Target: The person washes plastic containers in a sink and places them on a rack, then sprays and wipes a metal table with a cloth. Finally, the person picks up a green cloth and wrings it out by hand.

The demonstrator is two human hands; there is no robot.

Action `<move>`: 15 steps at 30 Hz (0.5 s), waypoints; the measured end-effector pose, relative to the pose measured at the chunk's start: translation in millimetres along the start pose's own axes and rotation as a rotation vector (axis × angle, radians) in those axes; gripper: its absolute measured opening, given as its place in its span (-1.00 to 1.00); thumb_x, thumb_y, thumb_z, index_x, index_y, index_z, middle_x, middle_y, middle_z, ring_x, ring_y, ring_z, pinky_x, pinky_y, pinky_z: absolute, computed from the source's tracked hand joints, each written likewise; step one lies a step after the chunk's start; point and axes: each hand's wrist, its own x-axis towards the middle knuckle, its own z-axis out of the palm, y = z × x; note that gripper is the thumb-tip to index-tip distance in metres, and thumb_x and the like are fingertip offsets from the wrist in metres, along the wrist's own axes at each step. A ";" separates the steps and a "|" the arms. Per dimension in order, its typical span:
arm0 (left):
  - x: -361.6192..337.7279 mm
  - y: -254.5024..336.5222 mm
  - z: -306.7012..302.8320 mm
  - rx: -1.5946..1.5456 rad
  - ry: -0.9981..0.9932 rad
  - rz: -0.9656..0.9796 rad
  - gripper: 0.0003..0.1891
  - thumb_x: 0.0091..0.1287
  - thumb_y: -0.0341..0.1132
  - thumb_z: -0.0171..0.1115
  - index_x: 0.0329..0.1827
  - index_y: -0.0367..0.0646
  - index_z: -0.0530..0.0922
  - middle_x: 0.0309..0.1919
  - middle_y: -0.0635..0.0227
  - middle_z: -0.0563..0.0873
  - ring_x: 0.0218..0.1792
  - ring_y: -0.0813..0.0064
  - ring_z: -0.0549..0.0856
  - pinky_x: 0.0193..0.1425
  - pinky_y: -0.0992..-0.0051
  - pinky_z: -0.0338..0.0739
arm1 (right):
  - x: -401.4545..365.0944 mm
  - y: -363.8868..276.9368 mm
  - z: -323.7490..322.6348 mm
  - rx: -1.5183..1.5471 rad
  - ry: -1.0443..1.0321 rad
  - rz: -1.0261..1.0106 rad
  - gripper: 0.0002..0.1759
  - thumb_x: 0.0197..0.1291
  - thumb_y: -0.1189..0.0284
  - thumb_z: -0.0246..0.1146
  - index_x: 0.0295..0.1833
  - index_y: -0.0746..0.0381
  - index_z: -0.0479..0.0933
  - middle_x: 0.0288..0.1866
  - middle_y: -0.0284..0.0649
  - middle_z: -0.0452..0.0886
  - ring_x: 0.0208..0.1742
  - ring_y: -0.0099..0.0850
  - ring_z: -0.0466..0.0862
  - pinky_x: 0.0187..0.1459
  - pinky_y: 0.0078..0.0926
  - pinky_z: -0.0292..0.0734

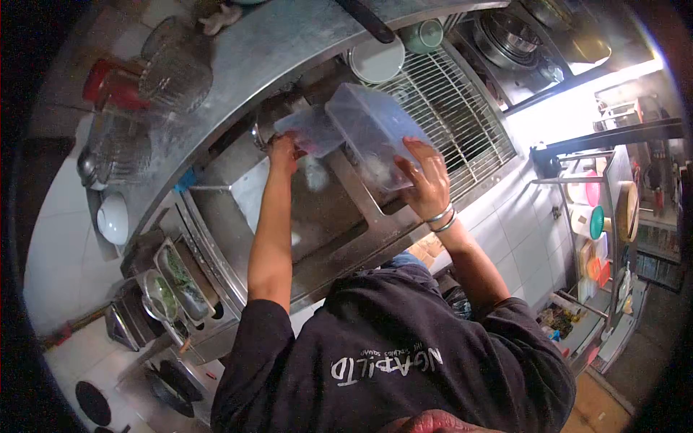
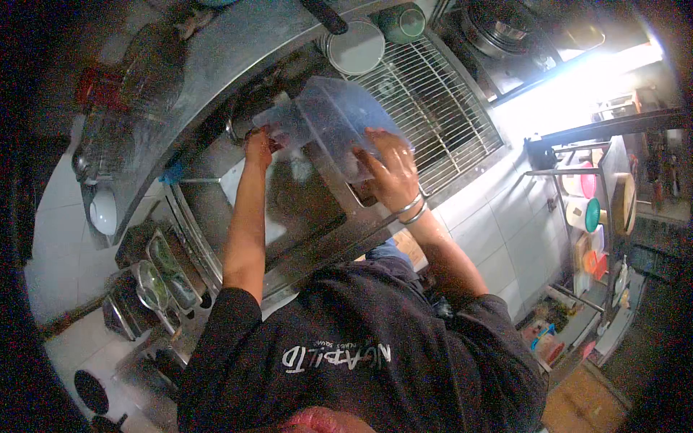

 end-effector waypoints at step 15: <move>-151.6 -40.0 176.0 1.281 -0.117 1.093 -0.52 0.33 -0.33 0.16 0.33 -0.14 0.41 0.16 0.19 0.60 0.04 0.20 0.64 -0.04 0.29 0.62 | -34.6 230.9 -62.2 -0.394 -0.135 -0.009 -0.45 0.10 0.36 0.26 0.25 0.21 0.47 0.28 -0.18 0.53 0.33 -0.16 0.48 0.33 -0.11 0.30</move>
